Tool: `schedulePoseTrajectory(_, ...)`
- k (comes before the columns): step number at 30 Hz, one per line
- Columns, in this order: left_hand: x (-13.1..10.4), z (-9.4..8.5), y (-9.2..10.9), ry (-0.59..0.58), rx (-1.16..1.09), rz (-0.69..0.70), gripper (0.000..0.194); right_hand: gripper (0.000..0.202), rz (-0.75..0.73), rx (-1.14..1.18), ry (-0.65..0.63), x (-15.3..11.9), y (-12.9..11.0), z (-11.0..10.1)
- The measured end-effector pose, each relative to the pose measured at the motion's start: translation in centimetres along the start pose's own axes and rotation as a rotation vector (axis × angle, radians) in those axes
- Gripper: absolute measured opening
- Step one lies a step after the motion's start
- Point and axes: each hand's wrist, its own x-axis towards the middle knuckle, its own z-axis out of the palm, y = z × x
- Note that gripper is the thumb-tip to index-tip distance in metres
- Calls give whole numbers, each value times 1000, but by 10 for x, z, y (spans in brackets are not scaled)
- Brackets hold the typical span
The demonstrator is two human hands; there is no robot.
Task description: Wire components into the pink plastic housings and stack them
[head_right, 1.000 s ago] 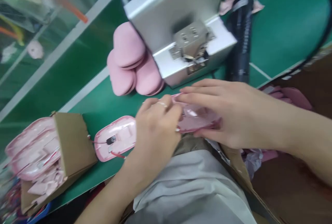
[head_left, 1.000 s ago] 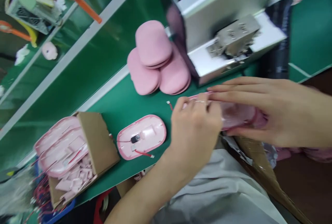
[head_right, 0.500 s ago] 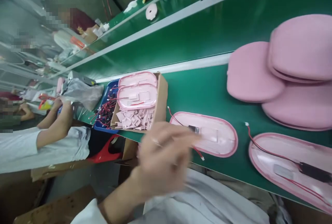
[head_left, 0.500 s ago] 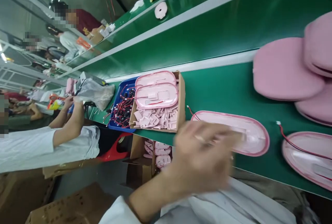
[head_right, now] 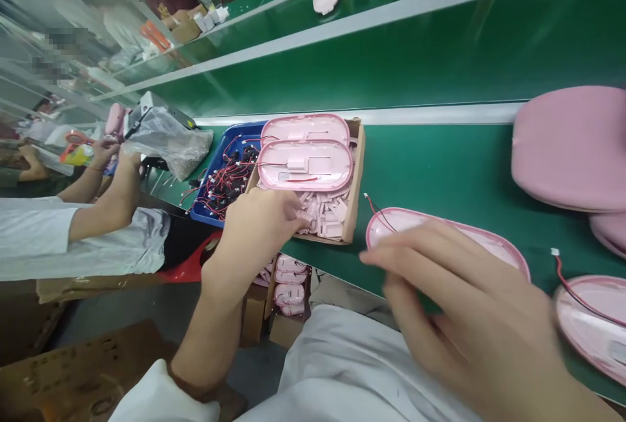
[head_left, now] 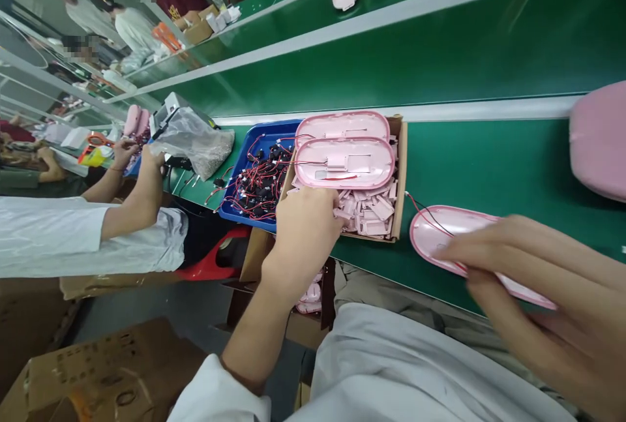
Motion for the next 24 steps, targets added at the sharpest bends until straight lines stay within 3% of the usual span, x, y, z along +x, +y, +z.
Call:
schedulePoseTrajectory(4,1,3,-9,7,-25,24,20,17,-89,25,-32,51,-5,33)
schedulePoseTrajectory(6,-2,4,-13,20,-28,25,19,14,-17,-141,-257,74,-5,43)
schedulePoseTrajectory(9,-6,1,-22,34,-77,46,20,6,164,-415,-712,104,-12,49)
schedulePoseTrajectory(11,-9,-2,-31,77,-140,54,23,2,208,-497,-844,120,-21,52)
schedulePoseTrajectory(14,-12,-5,-44,158,-192,28,22,7,247,-559,-913,136,-30,55)
schedulePoseTrajectory(16,-13,-4,-52,155,-205,33,19,8,284,-577,-922,138,-31,56)
schedulePoseTrajectory(19,-13,-2,-61,112,-217,113,21,18,375,-532,-836,128,-26,54)
schedulePoseTrajectory(21,-11,0,-65,81,-190,190,25,24,404,-404,-681,116,-20,51)
schedulePoseTrajectory(24,-3,-1,-68,30,-100,301,26,27,251,-51,-320,97,-16,47)
